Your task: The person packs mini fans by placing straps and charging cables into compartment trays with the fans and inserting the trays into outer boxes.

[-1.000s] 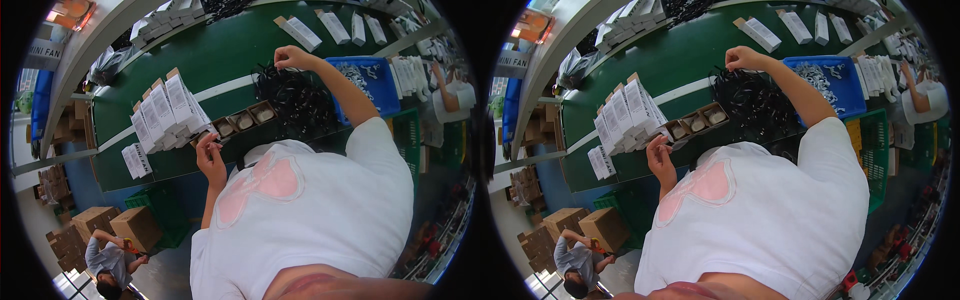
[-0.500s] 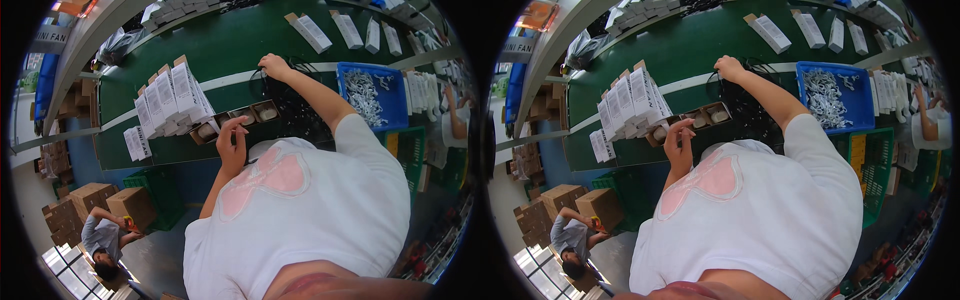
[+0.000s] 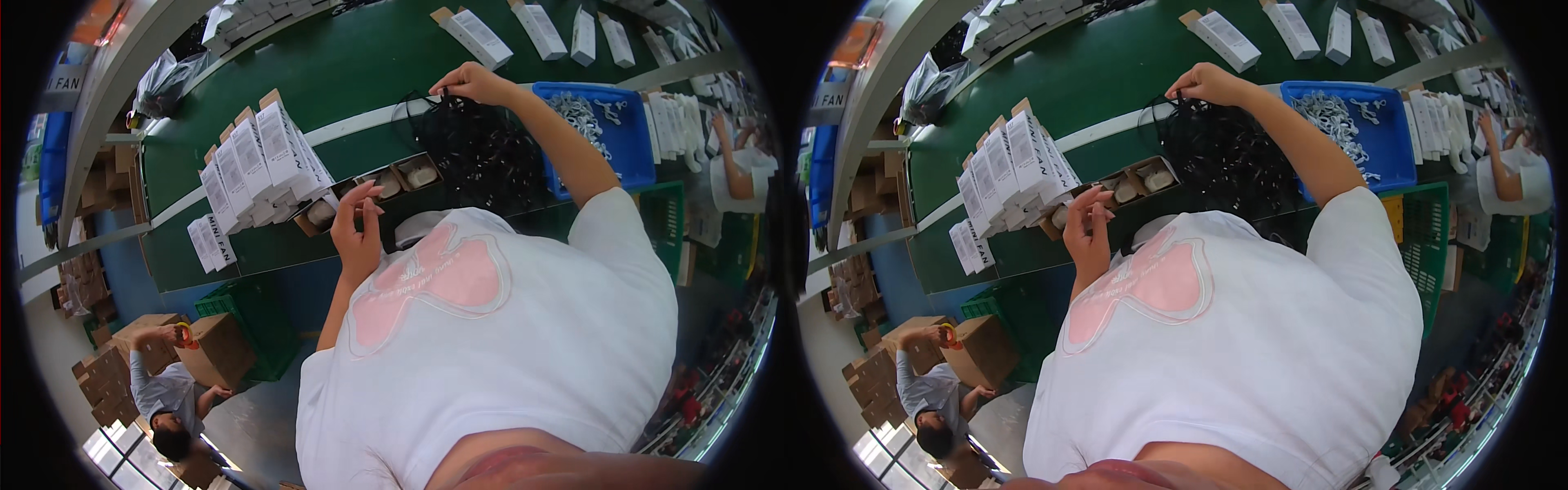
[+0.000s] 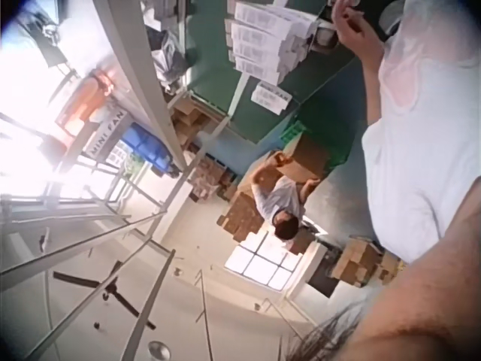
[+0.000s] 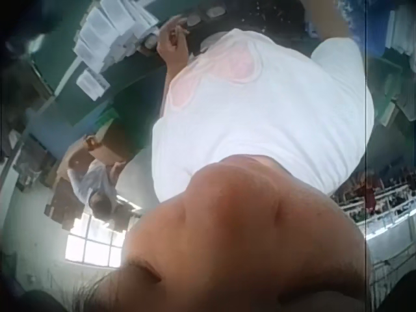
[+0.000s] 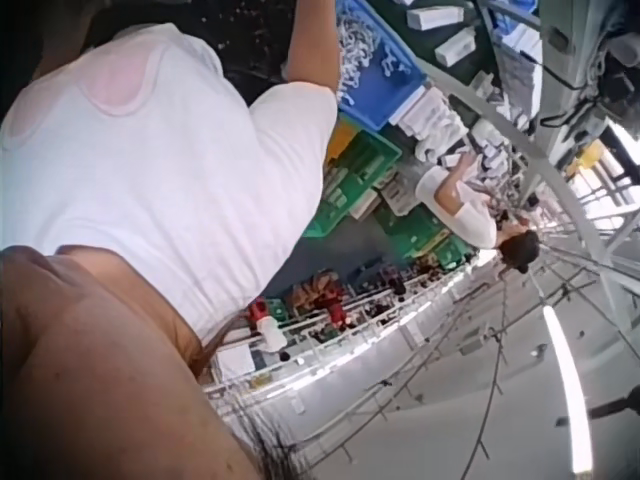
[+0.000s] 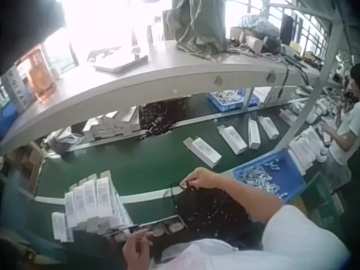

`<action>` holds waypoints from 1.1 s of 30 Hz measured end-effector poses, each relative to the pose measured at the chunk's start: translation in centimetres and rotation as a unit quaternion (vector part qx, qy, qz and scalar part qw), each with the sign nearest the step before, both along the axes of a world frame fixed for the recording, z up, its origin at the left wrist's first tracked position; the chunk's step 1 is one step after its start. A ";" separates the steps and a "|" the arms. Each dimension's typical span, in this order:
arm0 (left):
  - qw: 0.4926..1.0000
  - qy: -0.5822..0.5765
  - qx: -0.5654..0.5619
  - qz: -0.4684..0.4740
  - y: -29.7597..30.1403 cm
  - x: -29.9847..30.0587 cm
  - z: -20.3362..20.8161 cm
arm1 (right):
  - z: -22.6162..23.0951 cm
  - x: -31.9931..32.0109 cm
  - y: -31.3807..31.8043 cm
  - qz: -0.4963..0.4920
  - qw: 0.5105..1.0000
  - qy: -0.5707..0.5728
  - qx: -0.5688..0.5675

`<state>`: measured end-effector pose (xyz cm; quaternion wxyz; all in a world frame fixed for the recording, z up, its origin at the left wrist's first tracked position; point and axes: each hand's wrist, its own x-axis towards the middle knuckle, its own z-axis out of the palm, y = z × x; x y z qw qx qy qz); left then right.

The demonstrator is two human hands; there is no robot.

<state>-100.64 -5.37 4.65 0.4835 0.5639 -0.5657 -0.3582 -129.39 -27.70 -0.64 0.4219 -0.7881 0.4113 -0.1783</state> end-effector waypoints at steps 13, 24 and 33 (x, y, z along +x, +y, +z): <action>0.893 0.048 -0.195 -0.402 -11.6 -17.3 16.0 | 27.7 -7.0 10.6 0.083 0.903 -0.342 -0.246; 0.880 0.275 0.035 -0.385 -8.2 -18.1 10.2 | 17.1 -23.7 14.5 -0.205 0.948 -0.218 -0.104; 0.879 0.048 -0.005 -0.474 -8.1 -18.9 5.1 | -15.5 -41.1 12.0 -0.516 0.765 0.377 -0.079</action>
